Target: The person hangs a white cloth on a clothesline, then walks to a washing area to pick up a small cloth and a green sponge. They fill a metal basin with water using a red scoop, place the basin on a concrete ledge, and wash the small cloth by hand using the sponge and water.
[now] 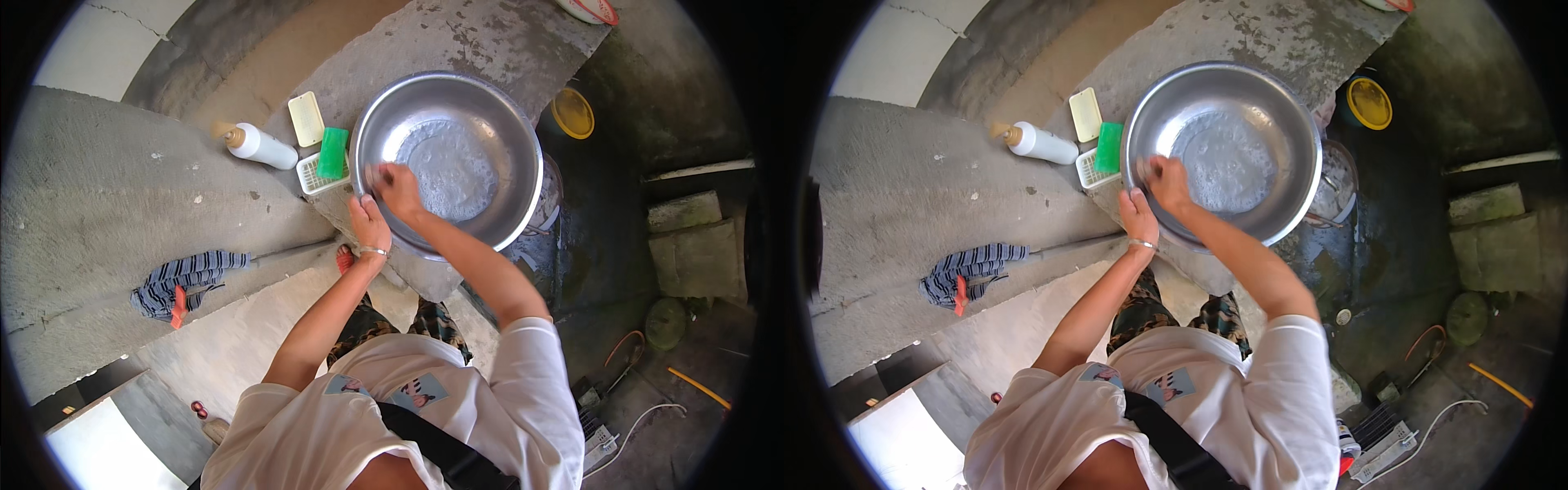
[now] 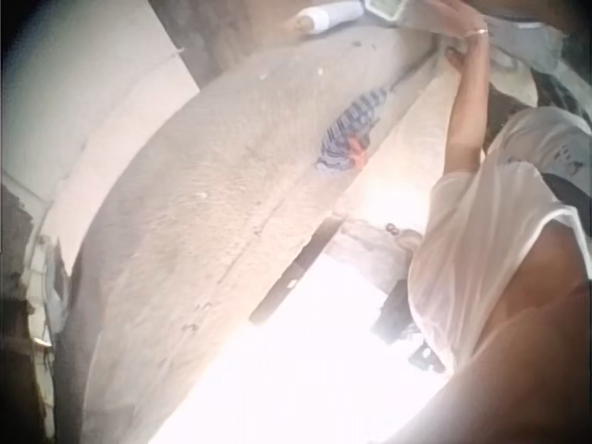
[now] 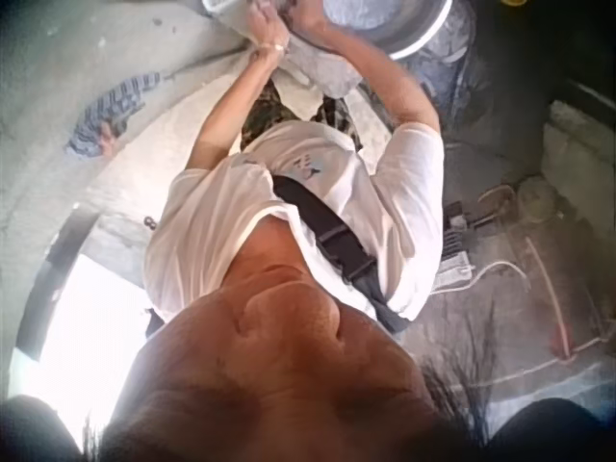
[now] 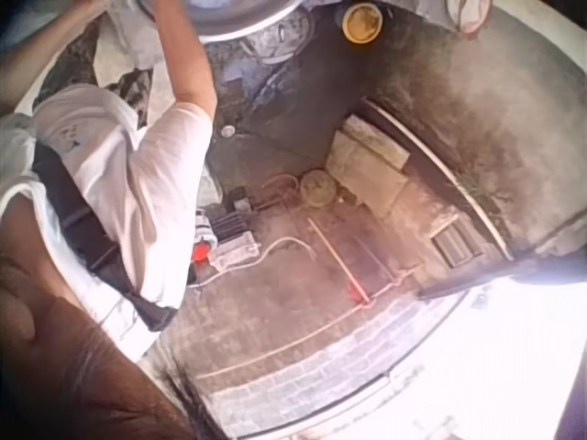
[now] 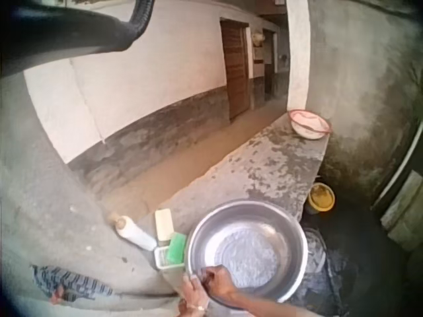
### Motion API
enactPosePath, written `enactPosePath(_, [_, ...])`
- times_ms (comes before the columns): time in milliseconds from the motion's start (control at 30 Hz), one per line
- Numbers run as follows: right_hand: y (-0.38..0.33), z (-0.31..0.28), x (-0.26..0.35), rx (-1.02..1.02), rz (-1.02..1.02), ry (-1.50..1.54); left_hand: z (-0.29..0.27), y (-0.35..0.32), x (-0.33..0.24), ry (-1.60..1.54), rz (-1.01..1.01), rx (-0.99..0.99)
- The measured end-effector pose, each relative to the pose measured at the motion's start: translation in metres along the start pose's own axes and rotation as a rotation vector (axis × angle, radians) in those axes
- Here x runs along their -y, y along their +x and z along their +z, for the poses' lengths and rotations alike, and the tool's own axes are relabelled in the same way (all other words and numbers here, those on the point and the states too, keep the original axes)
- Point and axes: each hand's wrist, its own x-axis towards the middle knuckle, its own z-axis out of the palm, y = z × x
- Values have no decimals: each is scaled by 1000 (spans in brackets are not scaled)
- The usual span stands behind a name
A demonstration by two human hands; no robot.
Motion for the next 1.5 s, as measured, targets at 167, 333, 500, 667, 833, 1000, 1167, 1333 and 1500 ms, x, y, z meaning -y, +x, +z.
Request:
enactPosePath(167, [27,7,10,82,48,451,-5,-4,2,-112,-62,-2])
enactPosePath(333, [-22,-70,10,749,54,254,-5,-1,11,-272,-131,45])
enactPosePath(500, [29,-14,20,235,-39,425,-13,-10,15,-239,-65,232])
enactPosePath(667, [42,-14,30,299,44,447,-17,1,9,-365,-132,379])
enactPosePath(833, [9,-34,19,405,-129,211,-11,-17,8,-364,-123,401])
enactPosePath(1000, [87,-3,18,-84,58,553,-10,-48,-5,-418,-247,416])
enactPosePath(1167, [52,-3,-2,177,5,420,-23,23,1,-478,-315,453])
enactPosePath(1333, [34,-10,13,274,147,519,-29,40,-13,-115,49,503])
enactPosePath(1500, [133,-5,4,-528,-156,306,-19,12,-2,-125,116,441])
